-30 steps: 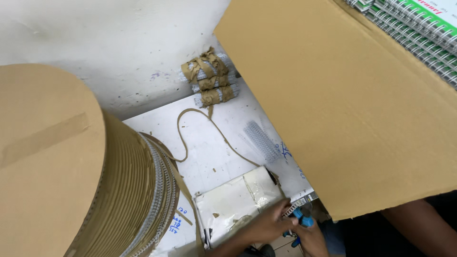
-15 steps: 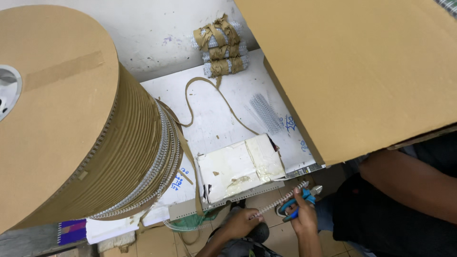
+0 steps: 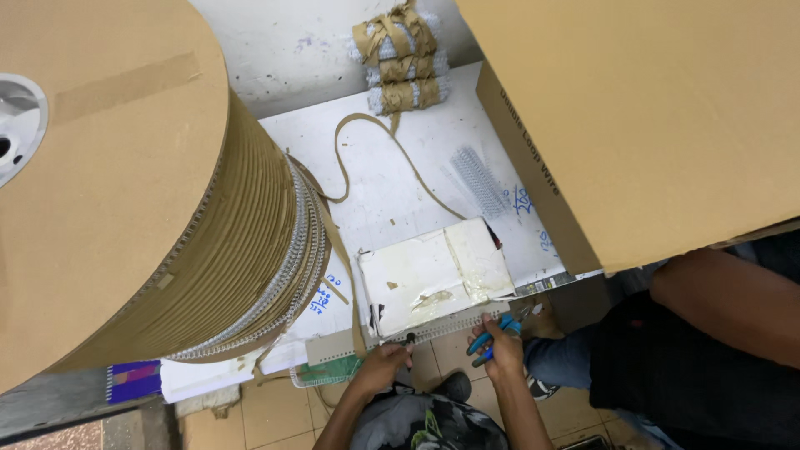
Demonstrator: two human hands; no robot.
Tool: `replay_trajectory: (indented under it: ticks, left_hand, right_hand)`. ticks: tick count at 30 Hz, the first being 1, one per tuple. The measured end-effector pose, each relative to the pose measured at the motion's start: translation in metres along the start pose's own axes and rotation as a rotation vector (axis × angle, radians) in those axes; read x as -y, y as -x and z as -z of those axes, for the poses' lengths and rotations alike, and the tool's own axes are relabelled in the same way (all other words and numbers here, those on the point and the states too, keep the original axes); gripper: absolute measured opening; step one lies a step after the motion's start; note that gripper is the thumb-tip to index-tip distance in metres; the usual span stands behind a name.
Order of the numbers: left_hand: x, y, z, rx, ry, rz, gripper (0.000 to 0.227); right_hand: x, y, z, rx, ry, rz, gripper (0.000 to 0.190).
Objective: The person cuts a length of double loop wire from a large spool using pliers, then bundles the cut pieces with a brown paper strip. They repeat this process, cutting additional lengths of wire and placing them on the table.
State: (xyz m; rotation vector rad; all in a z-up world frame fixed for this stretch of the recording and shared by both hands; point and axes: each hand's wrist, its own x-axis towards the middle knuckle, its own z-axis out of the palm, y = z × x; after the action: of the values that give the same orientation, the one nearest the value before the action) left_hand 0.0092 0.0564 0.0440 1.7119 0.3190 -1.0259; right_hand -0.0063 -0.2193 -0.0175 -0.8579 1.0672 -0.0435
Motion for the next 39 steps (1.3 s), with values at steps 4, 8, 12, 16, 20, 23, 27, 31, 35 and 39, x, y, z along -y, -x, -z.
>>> replay_trajectory:
  ticks: [4,8,12,16,20,23,27,31,35,39]
  left_hand:
    - [-0.008,-0.004,-0.002,-0.084,0.062,0.01,0.044]
    - [-0.016,0.0,-0.012,-0.133,0.127,0.14,0.051]
    - [0.001,-0.021,-0.032,-0.281,0.194,0.216,0.05]
    - [0.006,-0.027,-0.04,-0.336,0.241,0.217,0.052]
    - [0.007,-0.023,-0.042,-0.241,0.587,0.188,0.035]
    - [0.005,-0.019,-0.044,-0.169,0.714,0.146,0.022]
    - [0.007,-0.023,-0.051,-0.095,0.891,0.112,0.011]
    - [0.004,-0.02,-0.053,-0.117,0.859,0.167,0.019]
    - [0.003,-0.02,-0.053,-0.102,0.873,0.134,0.022]
    - [0.003,-0.021,-0.054,-0.045,0.889,0.068,0.02]
  right_hand:
    - [0.003,-0.001,-0.008,-0.072,0.017,0.024,0.016]
    - [0.006,-0.003,-0.008,-0.062,-0.08,0.046,0.011]
    - [0.007,-0.001,-0.01,-0.099,-0.048,0.02,0.013]
    - [0.007,0.015,-0.014,-0.099,0.01,0.089,0.022]
    - [0.006,0.038,-0.005,-0.012,0.402,0.186,0.048]
    - [0.002,0.033,0.007,0.402,0.877,0.113,0.025]
    - [-0.009,0.024,-0.004,0.791,1.429,0.055,0.037]
    - [-0.026,0.028,-0.019,0.764,1.445,0.133,0.015]
    - [-0.036,0.029,-0.028,0.747,1.439,0.271,0.025]
    - [-0.04,0.032,-0.032,0.676,1.451,0.278,0.014]
